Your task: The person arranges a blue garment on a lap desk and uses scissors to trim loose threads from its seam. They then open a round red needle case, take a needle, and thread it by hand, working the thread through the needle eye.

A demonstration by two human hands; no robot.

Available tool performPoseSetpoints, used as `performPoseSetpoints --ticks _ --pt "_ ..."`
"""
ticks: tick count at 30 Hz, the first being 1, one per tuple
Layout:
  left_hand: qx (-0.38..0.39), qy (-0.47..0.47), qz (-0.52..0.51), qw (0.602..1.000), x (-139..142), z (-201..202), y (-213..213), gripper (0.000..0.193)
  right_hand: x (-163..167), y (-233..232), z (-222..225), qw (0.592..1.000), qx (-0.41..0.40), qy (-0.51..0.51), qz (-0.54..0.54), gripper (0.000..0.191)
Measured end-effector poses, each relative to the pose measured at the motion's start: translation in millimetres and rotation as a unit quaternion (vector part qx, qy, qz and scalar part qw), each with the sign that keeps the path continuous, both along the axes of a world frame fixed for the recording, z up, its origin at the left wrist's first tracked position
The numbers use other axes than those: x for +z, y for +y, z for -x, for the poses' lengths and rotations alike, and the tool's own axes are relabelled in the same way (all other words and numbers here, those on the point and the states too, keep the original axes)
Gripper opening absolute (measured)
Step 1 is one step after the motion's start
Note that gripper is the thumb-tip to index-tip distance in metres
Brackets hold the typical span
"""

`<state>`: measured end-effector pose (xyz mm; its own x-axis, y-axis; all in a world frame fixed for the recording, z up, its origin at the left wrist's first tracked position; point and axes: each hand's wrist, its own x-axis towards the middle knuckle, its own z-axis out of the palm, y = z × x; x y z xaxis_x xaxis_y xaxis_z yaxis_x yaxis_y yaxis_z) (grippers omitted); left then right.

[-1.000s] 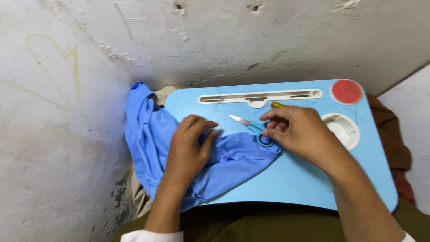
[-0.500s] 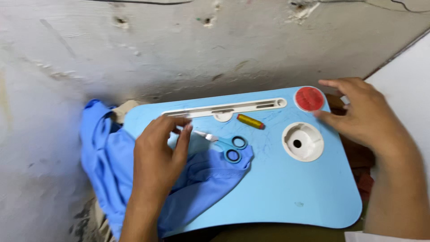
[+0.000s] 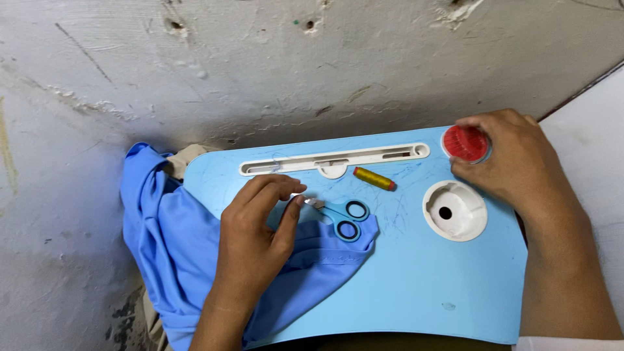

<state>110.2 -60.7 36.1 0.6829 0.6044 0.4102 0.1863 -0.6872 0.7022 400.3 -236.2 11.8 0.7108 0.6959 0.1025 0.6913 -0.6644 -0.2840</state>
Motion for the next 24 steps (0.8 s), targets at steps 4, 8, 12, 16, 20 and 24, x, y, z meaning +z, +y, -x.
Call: performPoseSetpoints --ticks 4,8,12,16,20,24 --pt "0.002 -0.009 0.12 0.993 -7.4 -0.2 -0.7 0.015 14.2 7.4 13.8 0.996 0.064 -0.033 -0.059 0.067" --pt "-0.054 -0.077 0.402 0.911 -19.0 -12.8 -8.4 0.029 37.1 18.7 58.2 0.992 0.117 -0.013 -0.048 0.09" --pt "-0.117 -0.12 0.566 0.807 -27.7 -13.4 -9.1 0.042 54.5 27.4 105.1 0.95 0.266 0.003 -0.163 0.073" --pt "-0.147 -0.122 0.595 0.781 -28.5 -5.0 -8.6 0.04 57.4 36.1 126.9 0.924 0.327 0.01 -0.2 0.073" --pt "-0.142 -0.13 0.603 0.774 -25.3 -1.8 -5.7 0.038 54.1 38.3 126.9 0.91 0.353 0.014 -0.216 0.077" --pt "-0.131 -0.137 0.612 0.768 -24.0 -1.4 -4.0 0.038 50.6 34.5 122.6 0.925 0.319 0.044 -0.203 0.092"
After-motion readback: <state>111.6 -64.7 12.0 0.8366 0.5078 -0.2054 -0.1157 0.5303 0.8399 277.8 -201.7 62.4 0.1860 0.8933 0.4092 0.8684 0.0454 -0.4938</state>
